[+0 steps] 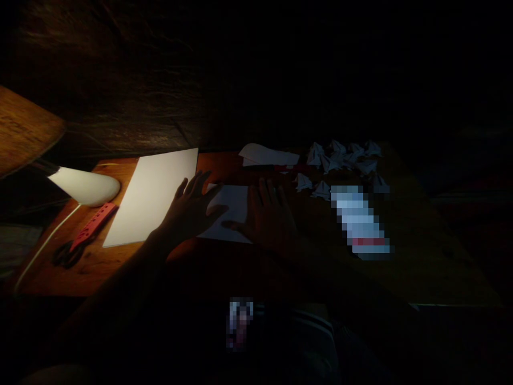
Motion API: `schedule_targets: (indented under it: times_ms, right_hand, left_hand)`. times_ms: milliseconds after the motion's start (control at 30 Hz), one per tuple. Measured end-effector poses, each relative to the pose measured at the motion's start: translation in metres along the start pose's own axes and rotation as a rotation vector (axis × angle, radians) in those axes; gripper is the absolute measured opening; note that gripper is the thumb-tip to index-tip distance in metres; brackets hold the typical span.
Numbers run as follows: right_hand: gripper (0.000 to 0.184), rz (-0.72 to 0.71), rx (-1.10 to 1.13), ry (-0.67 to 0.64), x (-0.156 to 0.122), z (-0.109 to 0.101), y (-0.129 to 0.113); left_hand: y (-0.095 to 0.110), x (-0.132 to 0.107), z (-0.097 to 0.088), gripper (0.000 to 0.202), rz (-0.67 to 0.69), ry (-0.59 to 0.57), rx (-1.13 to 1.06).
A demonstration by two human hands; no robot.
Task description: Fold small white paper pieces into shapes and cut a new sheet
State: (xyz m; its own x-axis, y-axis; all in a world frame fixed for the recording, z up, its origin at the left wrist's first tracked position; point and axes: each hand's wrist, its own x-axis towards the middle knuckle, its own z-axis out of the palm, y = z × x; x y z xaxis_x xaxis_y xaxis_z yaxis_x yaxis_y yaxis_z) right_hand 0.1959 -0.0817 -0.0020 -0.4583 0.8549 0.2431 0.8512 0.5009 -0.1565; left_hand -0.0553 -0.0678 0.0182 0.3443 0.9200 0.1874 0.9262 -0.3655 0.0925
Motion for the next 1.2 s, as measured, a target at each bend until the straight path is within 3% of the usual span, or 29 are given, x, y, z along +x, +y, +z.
schedule_targets:
  times_ms: [233, 400, 533, 633, 900, 1200]
  right_hand:
    - [0.126, 0.038, -0.008, 0.007, 0.003, -0.003, -0.005]
    - [0.119, 0.023, -0.031, -0.019, 0.001, 0.000, -0.004]
    - [0.110, -0.009, -0.024, 0.006, -0.002, 0.001, 0.006]
    - [0.106, 0.000, 0.011, 0.025, 0.001, -0.006, 0.011]
    - [0.094, -0.006, 0.025, -0.069, 0.010, -0.028, 0.003]
    - [0.093, -0.009, 0.030, -0.090, 0.010, -0.020, 0.003]
  left_hand:
    - [-0.020, -0.002, 0.000, 0.076, -0.068, -0.018, 0.050]
    - [0.000, 0.005, 0.001, 0.060, -0.066, 0.137, -0.008]
    - [0.032, 0.015, 0.005, 0.051, 0.048, 0.035, -0.116]
    - [0.043, 0.021, 0.009, 0.049, 0.118, -0.012, -0.164]
    - [0.044, 0.025, 0.009, 0.065, 0.189, -0.107, -0.200]
    - [0.043, 0.026, 0.010, 0.058, 0.192, -0.106, -0.183]
